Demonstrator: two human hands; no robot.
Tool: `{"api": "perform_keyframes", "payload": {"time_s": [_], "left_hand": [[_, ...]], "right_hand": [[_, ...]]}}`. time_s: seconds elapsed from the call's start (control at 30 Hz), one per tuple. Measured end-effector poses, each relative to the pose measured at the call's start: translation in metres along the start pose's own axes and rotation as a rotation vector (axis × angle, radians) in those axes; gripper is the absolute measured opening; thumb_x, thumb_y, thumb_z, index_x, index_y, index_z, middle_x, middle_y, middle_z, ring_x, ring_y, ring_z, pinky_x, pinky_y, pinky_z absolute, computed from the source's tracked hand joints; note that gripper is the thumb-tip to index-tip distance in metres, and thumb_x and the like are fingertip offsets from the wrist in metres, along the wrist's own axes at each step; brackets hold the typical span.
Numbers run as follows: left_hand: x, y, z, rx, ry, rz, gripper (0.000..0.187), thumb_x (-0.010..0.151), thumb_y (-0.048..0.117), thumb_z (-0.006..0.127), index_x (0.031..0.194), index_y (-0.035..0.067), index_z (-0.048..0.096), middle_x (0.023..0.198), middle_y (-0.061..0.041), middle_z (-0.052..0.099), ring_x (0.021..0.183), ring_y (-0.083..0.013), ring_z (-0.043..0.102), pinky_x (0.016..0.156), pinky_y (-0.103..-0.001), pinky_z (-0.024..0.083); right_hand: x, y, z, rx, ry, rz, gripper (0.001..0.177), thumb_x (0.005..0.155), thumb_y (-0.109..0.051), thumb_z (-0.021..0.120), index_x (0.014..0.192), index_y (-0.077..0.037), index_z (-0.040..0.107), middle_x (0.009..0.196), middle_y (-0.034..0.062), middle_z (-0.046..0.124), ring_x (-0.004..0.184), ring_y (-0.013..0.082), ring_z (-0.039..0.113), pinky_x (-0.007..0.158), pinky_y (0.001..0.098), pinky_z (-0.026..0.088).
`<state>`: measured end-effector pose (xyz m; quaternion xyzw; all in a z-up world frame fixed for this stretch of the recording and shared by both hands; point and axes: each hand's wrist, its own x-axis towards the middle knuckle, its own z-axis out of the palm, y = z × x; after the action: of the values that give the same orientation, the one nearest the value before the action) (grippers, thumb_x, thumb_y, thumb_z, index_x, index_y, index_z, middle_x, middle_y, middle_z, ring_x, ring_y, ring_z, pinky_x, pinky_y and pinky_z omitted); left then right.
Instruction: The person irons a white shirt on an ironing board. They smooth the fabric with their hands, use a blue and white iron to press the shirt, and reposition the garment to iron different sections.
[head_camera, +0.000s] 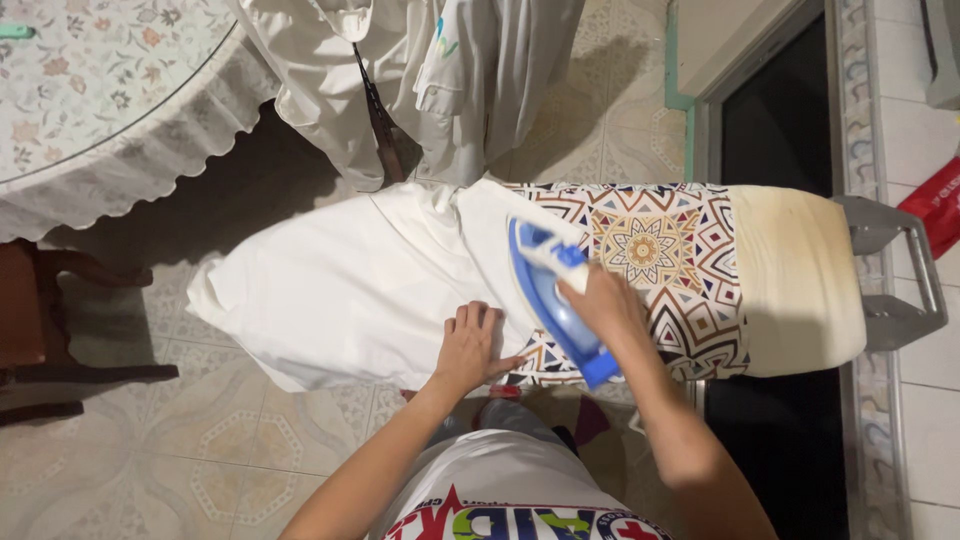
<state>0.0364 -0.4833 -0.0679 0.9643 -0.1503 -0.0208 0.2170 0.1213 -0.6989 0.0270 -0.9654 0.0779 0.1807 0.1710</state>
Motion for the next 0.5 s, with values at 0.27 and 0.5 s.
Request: {"api": "perform_keyframes", "payload": {"time_s": [0.27,0.5], "left_hand": [[0.001,0.014,0.005,0.187,-0.131,-0.002,0.084,0.065,0.046,0.088,0.132,0.011,0.049,0.125,-0.013,0.048,0.113,-0.0302,0.049,0.084,-0.047,0.047],[0.007,-0.01,0.026,-0.228,0.081,-0.116,0.028,0.092,0.01,0.064,0.119,0.006,0.064,0.104,-0.017,0.07,0.09,-0.0362,0.069,0.079,-0.047,0.057]], "right_hand": [[0.065,0.063,-0.024,0.166,0.147,0.108,0.052,0.089,-0.045,0.071,0.116,-0.002,0.07,0.105,0.0226,0.075,0.094,0.038,0.075,0.083,0.049,0.058],[0.051,0.113,-0.051,0.013,0.362,0.108,0.056,0.089,-0.041,0.075,0.12,0.006,0.072,0.104,0.0307,0.073,0.1,0.0434,0.068,0.092,0.05,0.051]]}}
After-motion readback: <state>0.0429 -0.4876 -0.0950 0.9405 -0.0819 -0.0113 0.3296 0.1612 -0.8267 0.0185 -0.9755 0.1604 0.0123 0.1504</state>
